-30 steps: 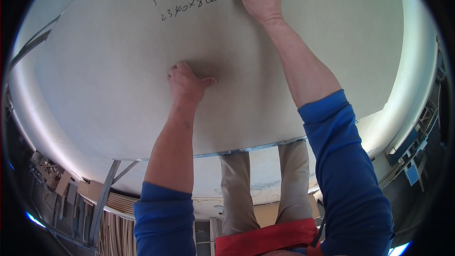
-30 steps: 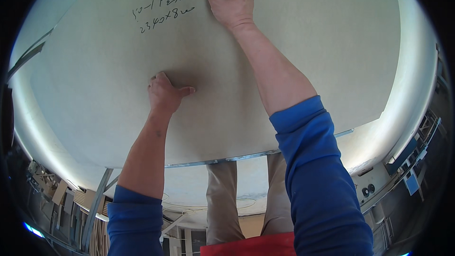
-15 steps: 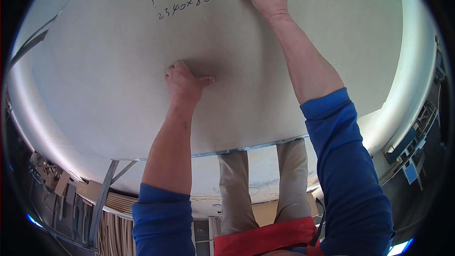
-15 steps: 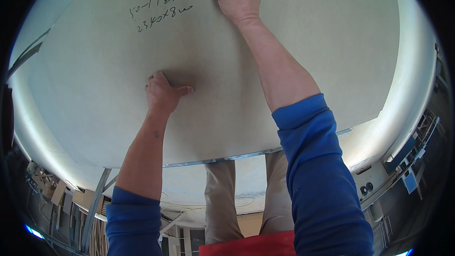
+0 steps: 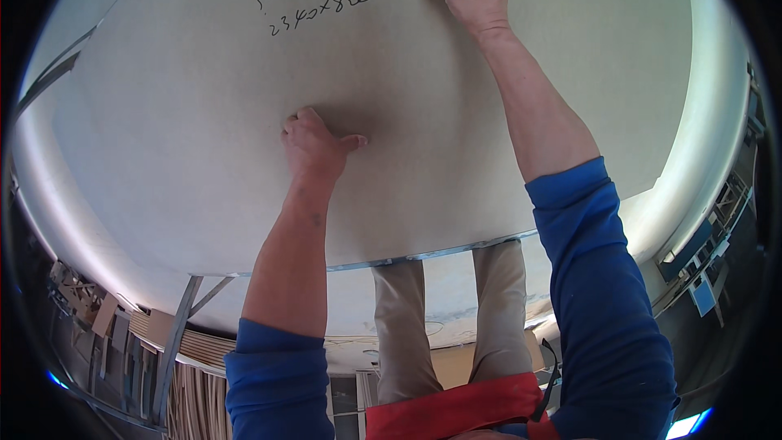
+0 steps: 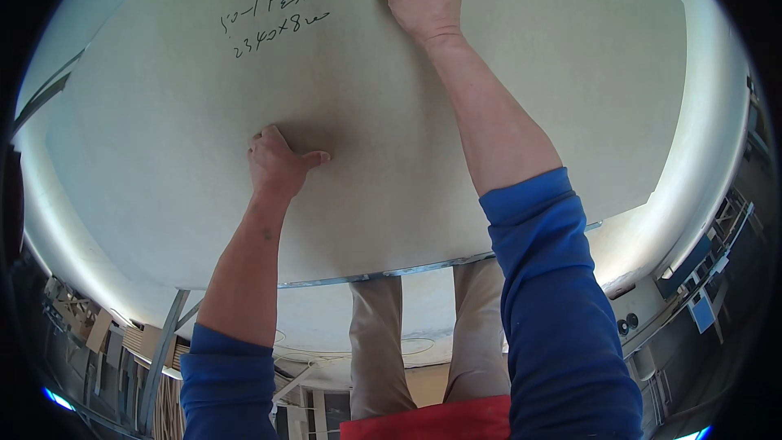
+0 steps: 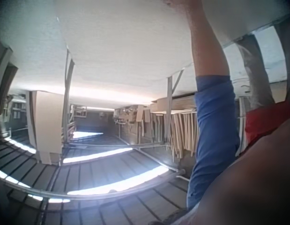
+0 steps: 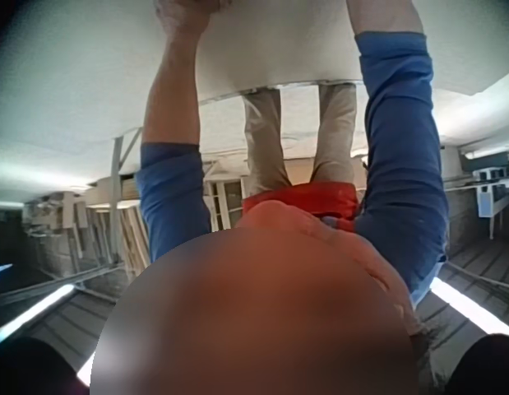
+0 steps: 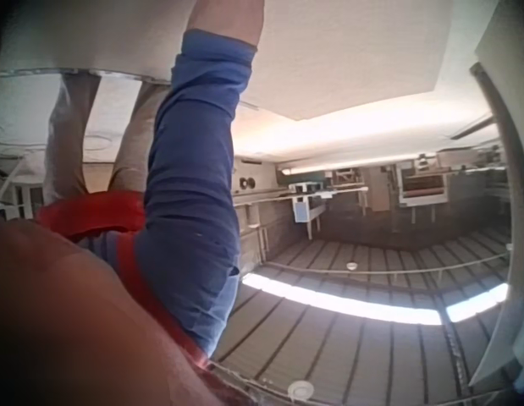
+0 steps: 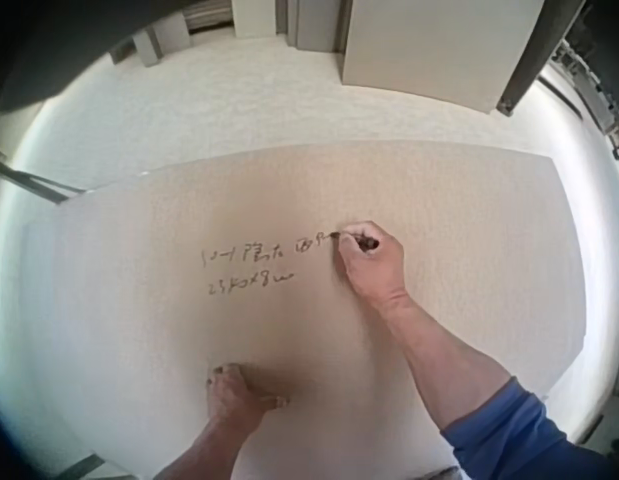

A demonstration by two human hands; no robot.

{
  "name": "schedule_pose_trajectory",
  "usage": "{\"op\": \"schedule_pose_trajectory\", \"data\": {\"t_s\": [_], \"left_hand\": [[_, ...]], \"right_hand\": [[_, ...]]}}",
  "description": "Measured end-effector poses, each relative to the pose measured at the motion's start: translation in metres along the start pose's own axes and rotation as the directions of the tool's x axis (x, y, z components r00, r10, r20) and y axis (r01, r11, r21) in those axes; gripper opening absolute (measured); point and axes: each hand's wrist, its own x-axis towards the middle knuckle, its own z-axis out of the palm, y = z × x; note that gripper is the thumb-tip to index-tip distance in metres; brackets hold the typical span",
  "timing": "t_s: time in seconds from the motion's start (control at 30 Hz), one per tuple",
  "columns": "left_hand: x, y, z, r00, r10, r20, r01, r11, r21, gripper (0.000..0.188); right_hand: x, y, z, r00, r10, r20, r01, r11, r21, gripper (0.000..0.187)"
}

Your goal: Measuring and marking dimensions on a wooden board using a ruler and pen.

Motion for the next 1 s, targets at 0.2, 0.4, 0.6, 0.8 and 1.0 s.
{"op": "schedule_pose_trajectory", "data": {"t_s": [0.2,0.4,0.6,0.8,1.0], "left_hand": [[0.001,-0.003,0.002,1.0,0.004,-0.004,-0.004,1.0,-0.004,0.084],[0.003,-0.008,0.002,0.999,0.033,-0.026,-0.032,0.999,0.016,0.084],[0.001,-0.007,0.002,0.999,0.019,-0.031,-0.019,1.0,0.017,0.081],[0.001,0.0,-0.003,0.999,-0.02,0.027,0.021,1.0,-0.021,0.086],[0.002,-0.004,-0.001,0.999,-0.023,0.033,0.023,1.0,-0.015,0.085]], "right_hand": [[-0.001,0.003,0.001,0.993,0.057,0.107,-0.063,0.997,0.054,0.013],[-0.003,0.004,0.004,0.996,-0.018,0.09,0.017,1.0,0.011,0.013],[-0.002,0.011,0.003,0.997,-0.043,0.064,0.042,0.999,0.023,0.012],[0.007,0.025,0.0,0.988,-0.099,0.114,0.091,0.993,0.073,0.012],[0.0,0.0,0.0,0.995,-0.015,0.096,0.008,0.997,0.08,0.015]]}}
